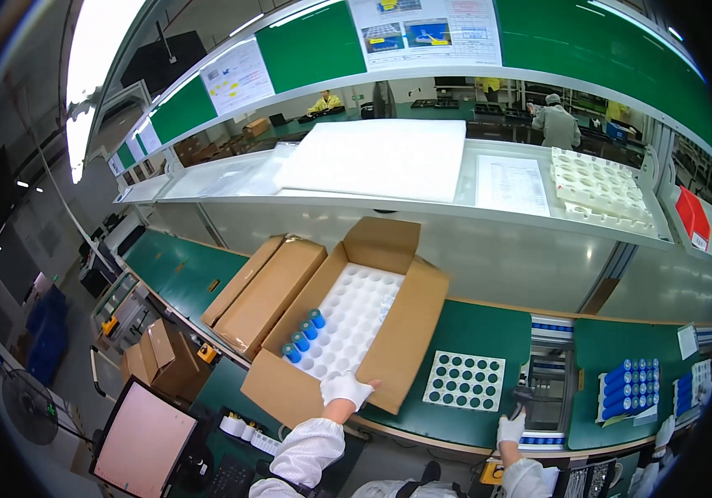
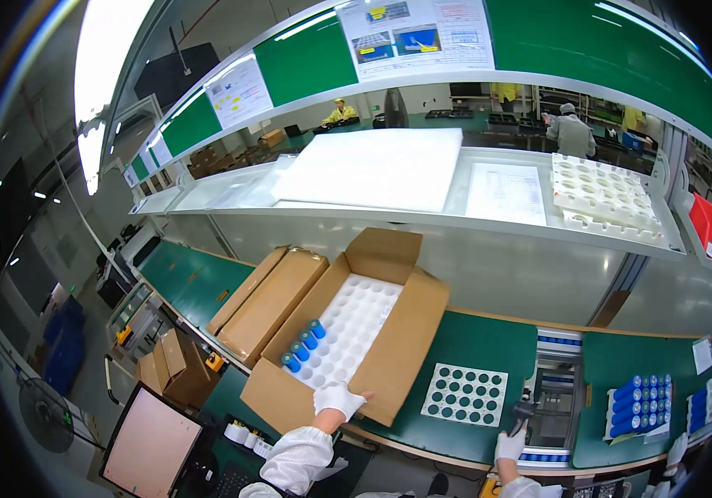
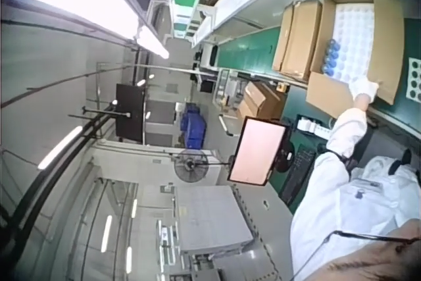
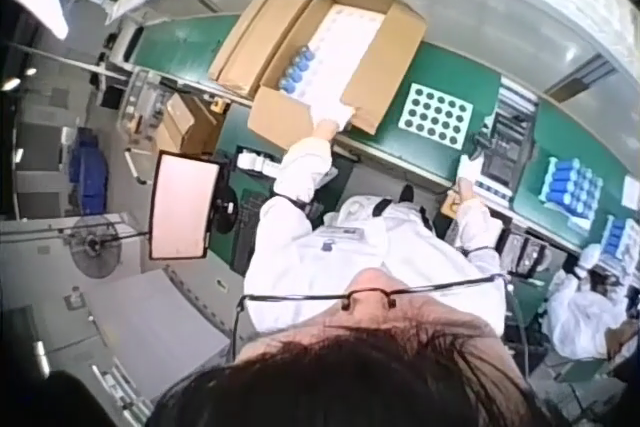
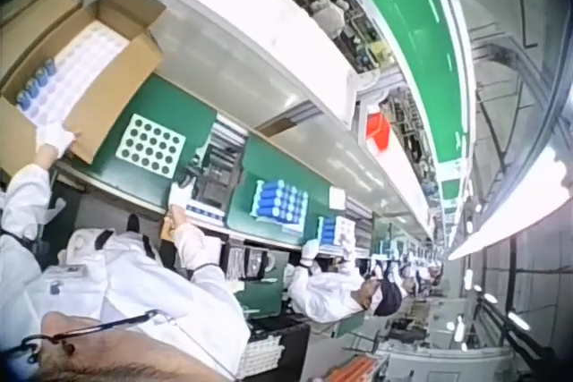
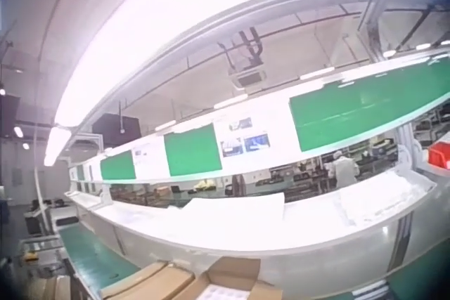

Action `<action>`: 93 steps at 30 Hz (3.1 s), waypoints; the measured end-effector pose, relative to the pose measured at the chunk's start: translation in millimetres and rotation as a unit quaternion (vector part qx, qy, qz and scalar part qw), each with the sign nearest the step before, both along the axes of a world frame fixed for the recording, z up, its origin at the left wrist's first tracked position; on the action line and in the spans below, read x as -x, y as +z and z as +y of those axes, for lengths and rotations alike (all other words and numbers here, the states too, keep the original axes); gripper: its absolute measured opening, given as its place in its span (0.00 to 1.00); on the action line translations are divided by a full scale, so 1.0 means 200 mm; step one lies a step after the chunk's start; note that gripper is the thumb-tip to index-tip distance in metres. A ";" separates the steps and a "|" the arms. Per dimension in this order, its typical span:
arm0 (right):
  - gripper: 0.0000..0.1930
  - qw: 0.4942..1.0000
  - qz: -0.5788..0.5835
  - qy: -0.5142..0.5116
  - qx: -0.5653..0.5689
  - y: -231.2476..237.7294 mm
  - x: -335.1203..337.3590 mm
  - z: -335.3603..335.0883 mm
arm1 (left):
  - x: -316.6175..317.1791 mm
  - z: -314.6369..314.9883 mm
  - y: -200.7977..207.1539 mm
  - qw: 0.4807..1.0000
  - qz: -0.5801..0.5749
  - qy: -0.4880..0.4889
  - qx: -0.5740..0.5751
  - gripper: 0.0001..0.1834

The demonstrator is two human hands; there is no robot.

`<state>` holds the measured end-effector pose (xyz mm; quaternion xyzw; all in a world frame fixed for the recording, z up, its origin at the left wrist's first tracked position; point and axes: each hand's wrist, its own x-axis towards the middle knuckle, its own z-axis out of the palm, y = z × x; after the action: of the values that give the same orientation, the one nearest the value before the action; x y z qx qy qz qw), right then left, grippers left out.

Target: The person peels a sticker from a sheet, applies it to a tray of batteries, and sets the box aside. They then place foam and documents into a new box before scanning batteries with a handheld scanner and placing them into a tray.

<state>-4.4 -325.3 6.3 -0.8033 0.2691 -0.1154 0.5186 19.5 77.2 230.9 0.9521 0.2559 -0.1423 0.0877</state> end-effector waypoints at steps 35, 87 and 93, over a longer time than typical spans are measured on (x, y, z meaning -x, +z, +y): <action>0.28 0.967 -0.048 -0.072 0.238 0.21 -0.14 0.20 | -0.83 1.02 -0.20 0.997 -0.065 -0.009 0.031 0.28; 0.27 0.967 -0.022 0.214 0.138 0.48 -0.79 0.89 | -0.59 1.03 -0.30 0.980 -0.177 0.058 0.068 0.24; 0.27 0.956 0.000 0.242 0.165 0.49 -0.80 0.87 | -0.59 1.00 -0.25 0.980 -0.172 0.078 0.059 0.23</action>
<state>156.4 -150.8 104.7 -0.9188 0.0440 -0.0289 0.3911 138.3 277.8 181.7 0.9326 0.3017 0.0158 0.1977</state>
